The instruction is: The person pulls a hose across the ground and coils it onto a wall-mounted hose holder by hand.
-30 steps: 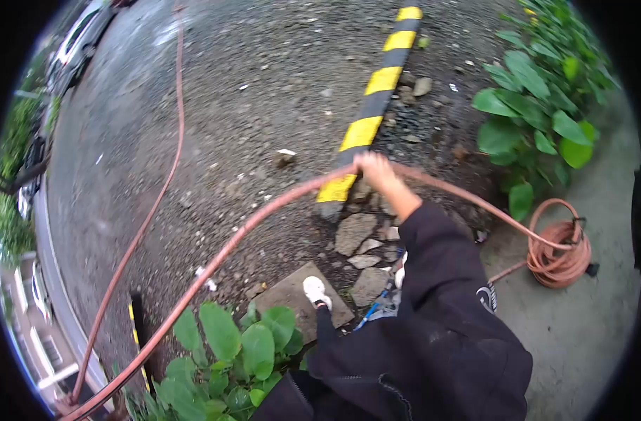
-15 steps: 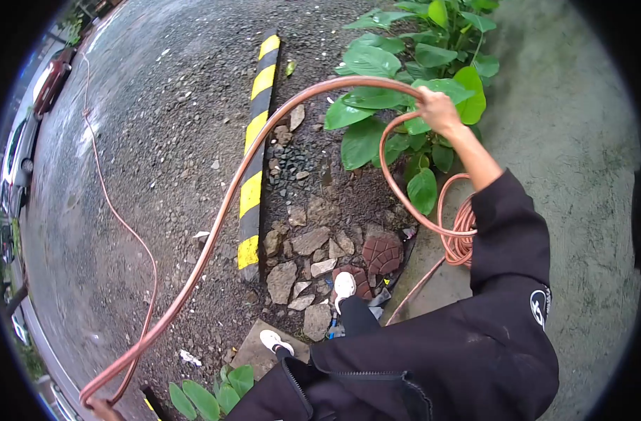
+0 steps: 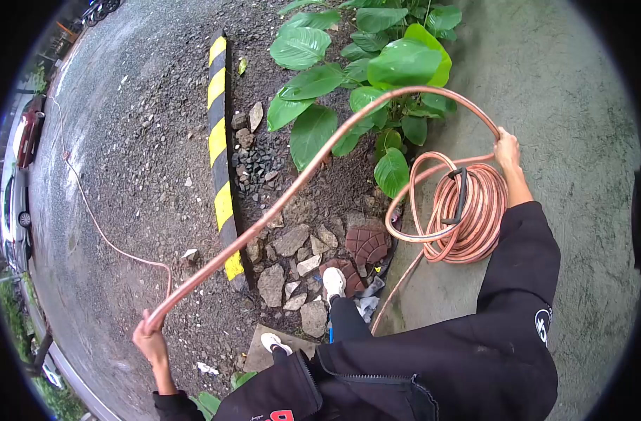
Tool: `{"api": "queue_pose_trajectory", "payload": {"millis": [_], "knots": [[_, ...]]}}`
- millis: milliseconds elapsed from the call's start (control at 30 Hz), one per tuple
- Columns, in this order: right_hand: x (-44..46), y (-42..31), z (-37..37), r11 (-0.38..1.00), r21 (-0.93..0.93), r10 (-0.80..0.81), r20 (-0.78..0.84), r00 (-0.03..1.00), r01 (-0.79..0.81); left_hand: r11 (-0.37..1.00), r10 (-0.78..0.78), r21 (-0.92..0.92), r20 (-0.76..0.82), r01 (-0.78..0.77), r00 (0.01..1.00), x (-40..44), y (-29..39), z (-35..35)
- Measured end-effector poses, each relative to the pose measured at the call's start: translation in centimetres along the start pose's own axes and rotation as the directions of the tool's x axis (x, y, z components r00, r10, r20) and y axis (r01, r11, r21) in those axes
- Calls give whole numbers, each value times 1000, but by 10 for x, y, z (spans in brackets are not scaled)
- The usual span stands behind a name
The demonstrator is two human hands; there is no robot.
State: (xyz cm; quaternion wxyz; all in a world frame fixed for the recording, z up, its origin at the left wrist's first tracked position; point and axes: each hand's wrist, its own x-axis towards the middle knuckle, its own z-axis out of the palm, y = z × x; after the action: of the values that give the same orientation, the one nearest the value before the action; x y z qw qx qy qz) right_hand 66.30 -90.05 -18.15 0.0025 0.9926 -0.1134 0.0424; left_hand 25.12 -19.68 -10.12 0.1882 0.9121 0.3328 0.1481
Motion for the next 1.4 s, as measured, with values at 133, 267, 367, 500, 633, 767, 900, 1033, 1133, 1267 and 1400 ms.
{"api": "queue_pose_trajectory", "payload": {"millis": [133,267,367,500,633,767,900,1033,1133,1267,1400], "knots": [[-29,21,-4,995,59,82,-47,996,-79,999,37,6,111,-37,993,-17,-7,36],[-64,36,-17,985,145,-32,-381,924,94,988,-20,156,169,-7,985,-29,7,33],[-123,56,-16,962,268,41,-328,944,51,985,-31,172,133,8,991,-41,-3,20],[-208,41,-30,900,405,-22,-320,947,158,992,-116,45,11,115,993,-54,-48,-4],[-253,11,-51,840,495,-131,-212,968,222,991,-134,-3,-84,135,987,-64,-78,-31],[-275,3,-45,698,671,-124,-230,965,249,969,-2,246,55,-12,998,-90,-148,-50],[-258,-28,-40,779,591,-65,-255,965,209,953,10,280,350,-115,937,-131,-189,-29],[-209,-53,-11,723,609,-281,-171,944,326,923,104,173,750,-345,654,-177,-159,40],[-202,-51,-20,739,645,-248,-2,969,191,857,200,39,894,-514,401,-219,-167,125],[-222,-14,-38,854,468,-303,91,949,228,866,269,-54,888,-497,372,-235,-149,219],[-240,-2,-49,881,436,-285,176,942,184,889,87,27,970,-457,226,-222,-90,296]]}}
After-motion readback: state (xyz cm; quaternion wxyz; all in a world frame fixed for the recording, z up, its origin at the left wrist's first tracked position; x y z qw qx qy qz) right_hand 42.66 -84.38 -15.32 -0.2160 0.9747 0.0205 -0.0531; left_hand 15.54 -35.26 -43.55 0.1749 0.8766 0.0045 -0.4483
